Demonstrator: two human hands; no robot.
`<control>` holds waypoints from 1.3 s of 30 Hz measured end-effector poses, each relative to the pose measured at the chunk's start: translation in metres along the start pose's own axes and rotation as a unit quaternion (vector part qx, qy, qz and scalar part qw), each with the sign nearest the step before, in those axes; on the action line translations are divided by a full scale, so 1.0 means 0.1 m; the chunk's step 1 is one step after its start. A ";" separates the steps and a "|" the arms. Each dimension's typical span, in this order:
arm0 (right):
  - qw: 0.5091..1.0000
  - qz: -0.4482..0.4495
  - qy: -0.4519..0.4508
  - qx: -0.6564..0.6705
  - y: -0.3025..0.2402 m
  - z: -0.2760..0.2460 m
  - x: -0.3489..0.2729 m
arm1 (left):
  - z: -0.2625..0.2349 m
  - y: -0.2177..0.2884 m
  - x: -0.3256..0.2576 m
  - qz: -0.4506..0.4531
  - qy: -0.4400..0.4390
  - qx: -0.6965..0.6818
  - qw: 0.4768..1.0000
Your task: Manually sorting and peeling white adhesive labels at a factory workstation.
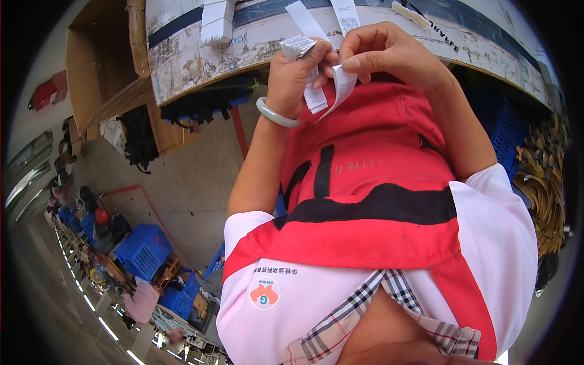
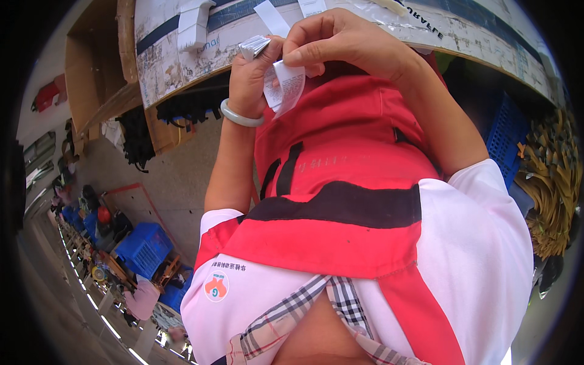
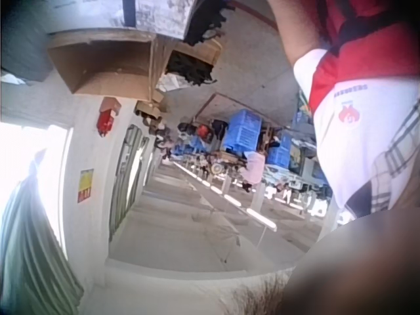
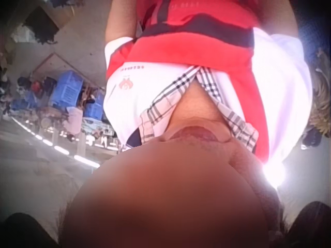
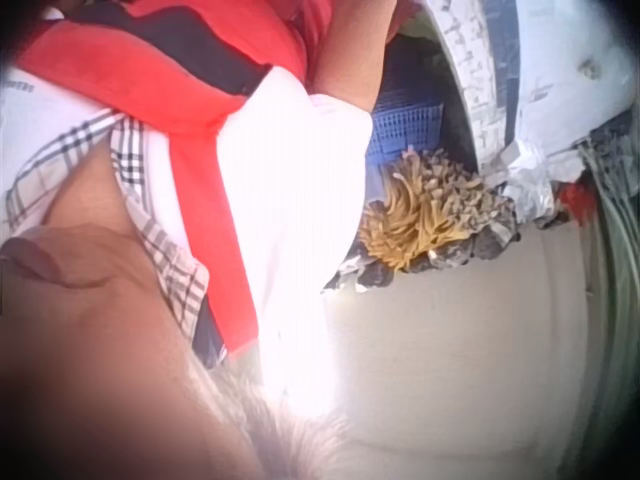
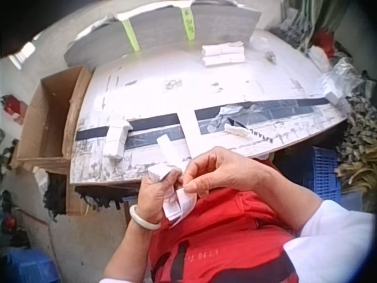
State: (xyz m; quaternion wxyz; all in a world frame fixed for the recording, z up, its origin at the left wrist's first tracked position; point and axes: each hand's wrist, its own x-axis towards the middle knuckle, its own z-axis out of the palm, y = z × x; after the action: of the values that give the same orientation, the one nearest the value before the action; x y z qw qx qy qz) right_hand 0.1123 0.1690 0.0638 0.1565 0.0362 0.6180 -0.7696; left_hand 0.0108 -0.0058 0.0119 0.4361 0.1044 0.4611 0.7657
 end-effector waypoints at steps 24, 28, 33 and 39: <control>0.819 -0.209 0.179 -0.504 0.42 0.00 0.38 | -0.24 -0.13 -0.17 0.245 0.094 0.297 0.918; 0.900 -0.173 0.191 -0.351 0.22 0.11 0.24 | -0.21 -0.06 -0.23 0.142 0.065 0.225 0.962; 0.914 -0.162 0.203 -0.310 0.23 0.08 0.15 | -0.16 -0.04 -0.22 0.107 0.061 0.198 0.973; 0.922 -0.165 0.206 -0.283 0.20 0.12 0.12 | -0.13 -0.07 -0.22 0.135 0.072 0.221 0.963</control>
State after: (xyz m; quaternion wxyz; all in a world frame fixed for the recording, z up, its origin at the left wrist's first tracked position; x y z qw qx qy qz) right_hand 0.1082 0.1513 0.0446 -0.0998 0.0457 0.8256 -0.5534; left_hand 0.0203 -0.0296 0.0044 0.2602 0.2046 0.6308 0.7018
